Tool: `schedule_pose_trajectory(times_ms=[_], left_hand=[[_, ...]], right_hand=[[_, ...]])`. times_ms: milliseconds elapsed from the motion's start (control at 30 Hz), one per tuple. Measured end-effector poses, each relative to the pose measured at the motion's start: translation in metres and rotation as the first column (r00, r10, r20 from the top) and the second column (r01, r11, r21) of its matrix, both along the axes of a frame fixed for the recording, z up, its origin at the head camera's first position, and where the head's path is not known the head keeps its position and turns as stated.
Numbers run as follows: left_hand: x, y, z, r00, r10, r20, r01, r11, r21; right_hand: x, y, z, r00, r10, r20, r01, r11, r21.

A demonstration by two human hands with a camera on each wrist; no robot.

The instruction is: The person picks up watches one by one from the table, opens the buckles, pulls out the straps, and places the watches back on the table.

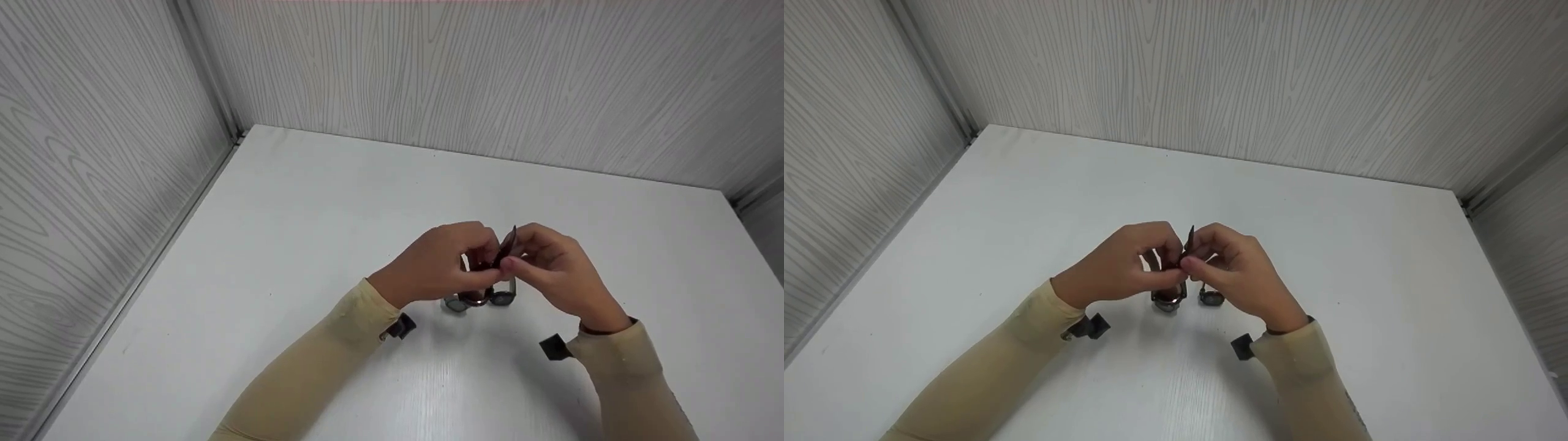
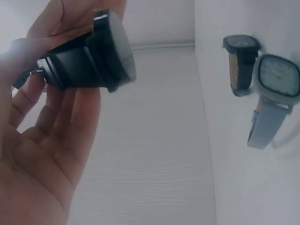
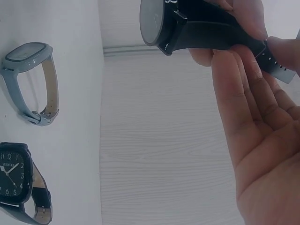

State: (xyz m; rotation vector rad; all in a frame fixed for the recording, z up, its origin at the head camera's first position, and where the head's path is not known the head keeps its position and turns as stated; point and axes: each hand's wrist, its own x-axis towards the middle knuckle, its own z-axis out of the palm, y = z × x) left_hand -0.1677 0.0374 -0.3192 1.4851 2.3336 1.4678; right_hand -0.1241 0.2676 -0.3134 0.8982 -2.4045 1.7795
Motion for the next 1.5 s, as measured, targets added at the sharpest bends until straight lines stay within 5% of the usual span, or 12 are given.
schedule_pose_trajectory(times_ms=[67, 167, 300, 500, 867, 1300, 1500], left_hand=[[0.0, -0.001, 0.0, 0.993, 0.004, -0.122, -0.006, 1.0, -0.015], [-0.001, -0.002, 0.0, 0.98, -0.029, -0.196, 0.027, 1.0, -0.016], [-0.002, -0.004, 0.0, 0.98, -0.083, -0.183, 0.087, 0.996, 0.011], [-0.002, -0.004, -0.001, 0.986, -0.079, -0.146, 0.089, 0.994, 0.066], [-0.003, -0.004, -0.001, 0.975, 0.038, -0.218, -0.034, 0.999, 0.018], [-0.002, 0.002, -0.001, 0.999, 0.045, -0.023, -0.043, 0.997, 0.07], [0.002, 0.003, -0.001, 0.984, 0.063, 0.167, -0.081, 0.992, 0.101]], right_hand=[[0.0, 0.0, 0.001, 1.0, 0.002, 0.003, -0.002, 1.0, -0.008], [0.001, 0.0, 0.003, 1.0, -0.006, 0.02, 0.006, 1.0, -0.021], [0.003, 0.001, 0.005, 0.999, -0.011, 0.04, 0.013, 0.998, -0.056], [0.003, 0.001, 0.006, 0.998, 0.023, 0.05, -0.015, 0.99, -0.143], [0.001, -0.003, 0.005, 0.995, -0.084, 0.053, 0.09, 0.989, -0.117], [0.0, -0.008, 0.001, 0.991, -0.135, 0.021, 0.136, 0.987, -0.086], [0.0, -0.008, 0.002, 0.997, -0.08, 0.015, 0.081, 0.994, -0.072]])
